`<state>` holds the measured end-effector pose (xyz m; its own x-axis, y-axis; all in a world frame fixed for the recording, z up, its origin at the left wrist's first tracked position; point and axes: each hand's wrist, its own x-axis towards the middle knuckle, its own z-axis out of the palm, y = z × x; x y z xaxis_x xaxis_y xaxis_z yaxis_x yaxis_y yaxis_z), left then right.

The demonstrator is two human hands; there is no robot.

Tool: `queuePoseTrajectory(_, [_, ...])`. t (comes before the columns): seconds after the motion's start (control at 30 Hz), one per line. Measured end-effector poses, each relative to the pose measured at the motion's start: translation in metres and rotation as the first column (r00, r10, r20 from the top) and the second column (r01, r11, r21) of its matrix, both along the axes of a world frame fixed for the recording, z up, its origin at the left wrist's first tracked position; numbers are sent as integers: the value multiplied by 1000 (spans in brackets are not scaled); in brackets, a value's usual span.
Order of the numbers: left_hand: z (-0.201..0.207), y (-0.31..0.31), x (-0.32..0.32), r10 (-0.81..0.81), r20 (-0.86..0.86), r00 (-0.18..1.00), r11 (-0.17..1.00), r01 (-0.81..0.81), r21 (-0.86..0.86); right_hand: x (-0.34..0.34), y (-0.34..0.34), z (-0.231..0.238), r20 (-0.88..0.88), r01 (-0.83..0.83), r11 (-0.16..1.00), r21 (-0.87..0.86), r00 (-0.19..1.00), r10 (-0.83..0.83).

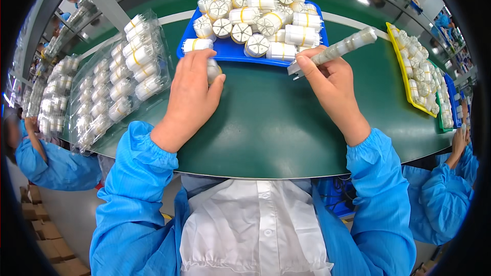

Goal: The person repeatedly picks up small white cylindrical objects from a blue tray and uses a clear plastic tube to press or fit a component onto the top of each cylinder. After processing each item, the person places it into a clear plastic packaging tray on the table. The task is performed in a repetitive, one-at-a-time manner throughout the clip.

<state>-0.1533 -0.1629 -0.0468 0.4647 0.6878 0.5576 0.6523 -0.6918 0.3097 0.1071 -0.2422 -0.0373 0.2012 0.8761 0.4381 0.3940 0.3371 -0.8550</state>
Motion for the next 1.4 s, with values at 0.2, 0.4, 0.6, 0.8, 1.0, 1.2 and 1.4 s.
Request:
queuePoseTrajectory(0.2, [23,9,52,-141,-99,985,931,166,324,0,1,-5,18,8,999,-47,1000,-7])
queuePoseTrajectory(0.4, [25,26,60,-174,-217,960,922,236,306,6,4,-9,-5,-9,998,-62,1000,9])
queuePoseTrajectory(0.6, [34,-14,54,-416,41,908,908,412,78,6,-4,8,-47,-9,998,61,999,12])
queuePoseTrajectory(0.8, [3,-28,61,-462,134,877,861,480,-169,4,-7,5,19,-89,996,-16,996,89])
queuePoseTrajectory(1.0, [0,-27,64,-482,131,866,861,496,-114,5,-8,3,125,-77,996,-50,989,82])
queuePoseTrajectory(1.2, [-5,-33,72,-325,169,930,914,355,-197,2,-9,3,183,-81,996,29,980,74])
queuePoseTrajectory(1.4, [-9,-31,69,-387,362,848,817,498,-292,9,-8,8,23,-60,998,-19,998,60])
